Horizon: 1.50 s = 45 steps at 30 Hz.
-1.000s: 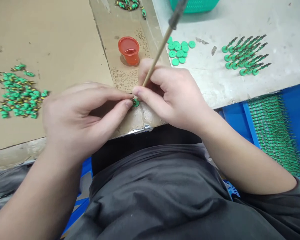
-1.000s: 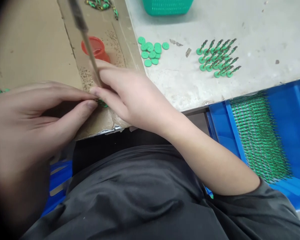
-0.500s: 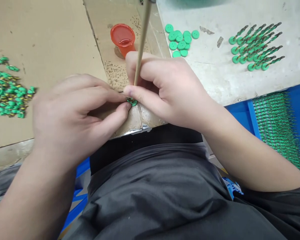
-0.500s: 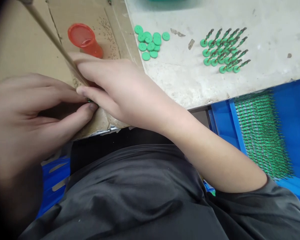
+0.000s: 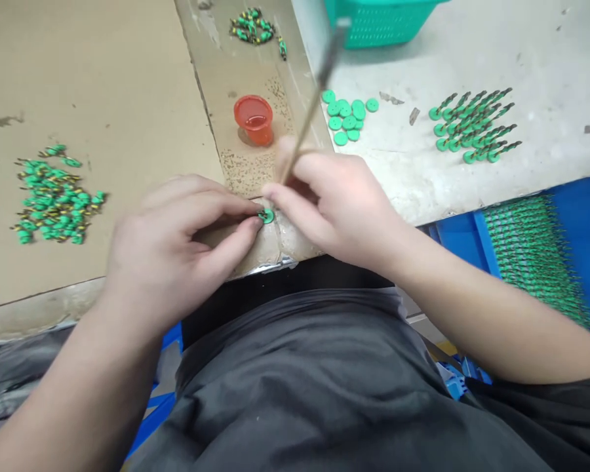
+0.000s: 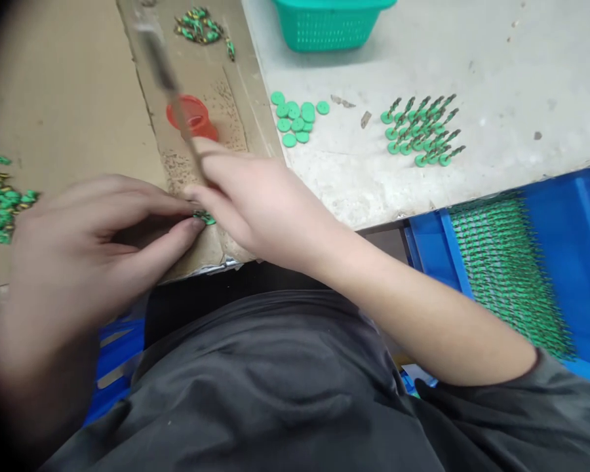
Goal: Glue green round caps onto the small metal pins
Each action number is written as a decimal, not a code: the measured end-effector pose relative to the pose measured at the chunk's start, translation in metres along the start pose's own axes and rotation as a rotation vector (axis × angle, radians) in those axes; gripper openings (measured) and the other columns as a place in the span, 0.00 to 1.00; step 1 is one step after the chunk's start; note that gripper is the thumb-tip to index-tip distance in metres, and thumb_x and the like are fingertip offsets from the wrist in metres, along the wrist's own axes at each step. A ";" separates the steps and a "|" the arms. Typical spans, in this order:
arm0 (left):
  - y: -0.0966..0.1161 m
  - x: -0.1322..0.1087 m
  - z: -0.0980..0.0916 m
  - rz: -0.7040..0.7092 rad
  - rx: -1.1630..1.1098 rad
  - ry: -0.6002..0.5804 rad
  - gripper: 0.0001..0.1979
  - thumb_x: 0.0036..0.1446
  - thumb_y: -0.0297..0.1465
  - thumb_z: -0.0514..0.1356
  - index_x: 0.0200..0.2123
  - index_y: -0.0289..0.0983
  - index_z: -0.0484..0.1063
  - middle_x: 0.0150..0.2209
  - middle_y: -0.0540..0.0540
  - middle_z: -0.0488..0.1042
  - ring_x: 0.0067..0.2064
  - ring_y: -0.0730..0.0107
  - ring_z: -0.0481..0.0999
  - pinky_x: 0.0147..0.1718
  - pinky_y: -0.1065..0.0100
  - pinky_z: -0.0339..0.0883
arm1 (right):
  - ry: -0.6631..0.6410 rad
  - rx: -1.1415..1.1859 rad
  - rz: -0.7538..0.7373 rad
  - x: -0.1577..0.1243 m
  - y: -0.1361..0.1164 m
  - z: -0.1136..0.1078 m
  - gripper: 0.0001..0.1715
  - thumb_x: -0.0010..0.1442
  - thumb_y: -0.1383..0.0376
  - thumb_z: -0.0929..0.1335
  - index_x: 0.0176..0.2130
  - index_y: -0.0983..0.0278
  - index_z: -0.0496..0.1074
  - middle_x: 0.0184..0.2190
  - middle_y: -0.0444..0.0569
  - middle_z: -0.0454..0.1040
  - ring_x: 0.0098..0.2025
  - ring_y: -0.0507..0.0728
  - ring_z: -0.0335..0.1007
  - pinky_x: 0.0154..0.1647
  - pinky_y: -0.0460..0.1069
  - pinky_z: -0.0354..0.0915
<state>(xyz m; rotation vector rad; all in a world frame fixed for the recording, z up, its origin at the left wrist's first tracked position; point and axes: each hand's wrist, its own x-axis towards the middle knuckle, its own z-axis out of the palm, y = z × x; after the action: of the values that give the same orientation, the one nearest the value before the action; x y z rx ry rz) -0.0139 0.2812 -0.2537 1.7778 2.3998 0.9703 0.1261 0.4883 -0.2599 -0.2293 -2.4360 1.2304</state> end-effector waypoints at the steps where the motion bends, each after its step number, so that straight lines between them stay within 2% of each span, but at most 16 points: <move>1: 0.000 0.000 -0.001 0.010 0.000 -0.001 0.07 0.80 0.35 0.68 0.50 0.41 0.87 0.46 0.49 0.88 0.48 0.66 0.87 0.53 0.64 0.78 | 0.060 0.044 0.042 -0.008 0.001 -0.001 0.19 0.82 0.53 0.76 0.39 0.57 0.74 0.36 0.42 0.80 0.41 0.57 0.85 0.52 0.52 0.81; 5: 0.002 0.000 0.002 -0.004 -0.005 0.025 0.08 0.80 0.36 0.67 0.52 0.42 0.87 0.45 0.50 0.88 0.46 0.68 0.86 0.51 0.66 0.78 | 0.199 0.177 0.126 -0.033 0.001 -0.005 0.18 0.85 0.52 0.72 0.42 0.56 0.71 0.36 0.43 0.81 0.36 0.55 0.84 0.41 0.50 0.79; 9: 0.007 0.002 0.007 -0.023 -0.065 0.081 0.06 0.78 0.37 0.71 0.49 0.43 0.88 0.43 0.52 0.89 0.44 0.69 0.86 0.48 0.67 0.78 | 0.195 0.178 0.090 -0.038 0.001 -0.005 0.16 0.82 0.57 0.75 0.40 0.57 0.72 0.39 0.45 0.84 0.40 0.55 0.86 0.42 0.50 0.79; 11: 0.011 0.004 0.005 -0.145 -0.182 0.112 0.05 0.76 0.36 0.72 0.46 0.44 0.90 0.42 0.51 0.89 0.42 0.70 0.85 0.46 0.68 0.78 | 0.183 0.179 0.130 -0.037 0.001 -0.006 0.14 0.81 0.58 0.75 0.40 0.57 0.73 0.38 0.45 0.85 0.42 0.57 0.87 0.43 0.51 0.81; 13: 0.017 0.006 -0.002 -0.330 -0.388 0.124 0.05 0.74 0.38 0.74 0.43 0.45 0.91 0.41 0.50 0.89 0.40 0.70 0.85 0.43 0.70 0.78 | 0.164 0.182 0.156 -0.036 0.000 -0.006 0.13 0.80 0.59 0.75 0.40 0.56 0.74 0.37 0.45 0.85 0.41 0.58 0.87 0.43 0.51 0.81; 15: 0.022 0.009 -0.011 -0.476 -0.626 0.097 0.10 0.70 0.45 0.78 0.40 0.45 0.92 0.38 0.48 0.89 0.38 0.69 0.85 0.40 0.70 0.80 | 0.160 0.183 0.152 -0.036 -0.001 -0.007 0.12 0.80 0.60 0.74 0.40 0.57 0.76 0.35 0.45 0.85 0.39 0.57 0.87 0.42 0.51 0.81; 17: 0.027 0.012 -0.019 -0.534 -0.785 0.057 0.18 0.64 0.53 0.82 0.38 0.46 0.92 0.35 0.46 0.88 0.35 0.67 0.84 0.37 0.69 0.81 | 0.165 0.191 0.139 -0.036 -0.002 -0.007 0.11 0.79 0.61 0.74 0.40 0.57 0.77 0.36 0.45 0.85 0.37 0.57 0.87 0.41 0.50 0.81; 21: 0.030 0.015 -0.026 -0.544 -0.837 0.024 0.25 0.59 0.61 0.82 0.36 0.46 0.92 0.34 0.44 0.87 0.32 0.67 0.82 0.32 0.69 0.80 | 0.176 0.188 0.094 -0.036 -0.002 -0.006 0.11 0.79 0.63 0.74 0.40 0.58 0.78 0.36 0.46 0.85 0.36 0.55 0.87 0.39 0.49 0.79; 27: 0.029 0.014 -0.027 -0.553 -0.896 -0.008 0.24 0.60 0.60 0.82 0.35 0.45 0.91 0.34 0.45 0.86 0.33 0.67 0.82 0.33 0.70 0.80 | 0.177 0.146 0.070 -0.037 -0.001 -0.006 0.12 0.79 0.63 0.74 0.39 0.59 0.78 0.36 0.47 0.86 0.32 0.54 0.83 0.36 0.49 0.76; 35: 0.036 0.020 -0.027 -0.532 -0.848 0.010 0.25 0.58 0.59 0.83 0.30 0.45 0.88 0.32 0.46 0.85 0.33 0.66 0.82 0.34 0.68 0.81 | 0.186 0.152 0.064 -0.036 -0.001 -0.005 0.11 0.78 0.63 0.74 0.39 0.59 0.79 0.35 0.46 0.86 0.31 0.54 0.81 0.35 0.49 0.74; 40: 0.038 0.023 -0.024 -0.533 -0.804 0.005 0.21 0.60 0.53 0.82 0.29 0.45 0.87 0.31 0.47 0.83 0.33 0.65 0.82 0.33 0.67 0.80 | 0.186 0.135 0.060 -0.036 -0.002 -0.007 0.12 0.78 0.62 0.74 0.38 0.58 0.79 0.35 0.46 0.86 0.32 0.55 0.81 0.38 0.50 0.76; 45: 0.040 0.026 -0.024 -0.530 -0.748 0.003 0.22 0.60 0.54 0.81 0.29 0.45 0.85 0.29 0.48 0.82 0.31 0.64 0.80 0.31 0.67 0.78 | 0.196 0.144 0.022 -0.036 -0.002 -0.006 0.13 0.79 0.63 0.74 0.37 0.58 0.80 0.35 0.47 0.86 0.34 0.56 0.83 0.41 0.50 0.78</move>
<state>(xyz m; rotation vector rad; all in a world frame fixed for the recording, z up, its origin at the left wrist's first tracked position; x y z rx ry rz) 0.0030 0.2987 -0.2066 0.8341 1.9239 1.4818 0.1611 0.4797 -0.2654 -0.3206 -2.1745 1.3202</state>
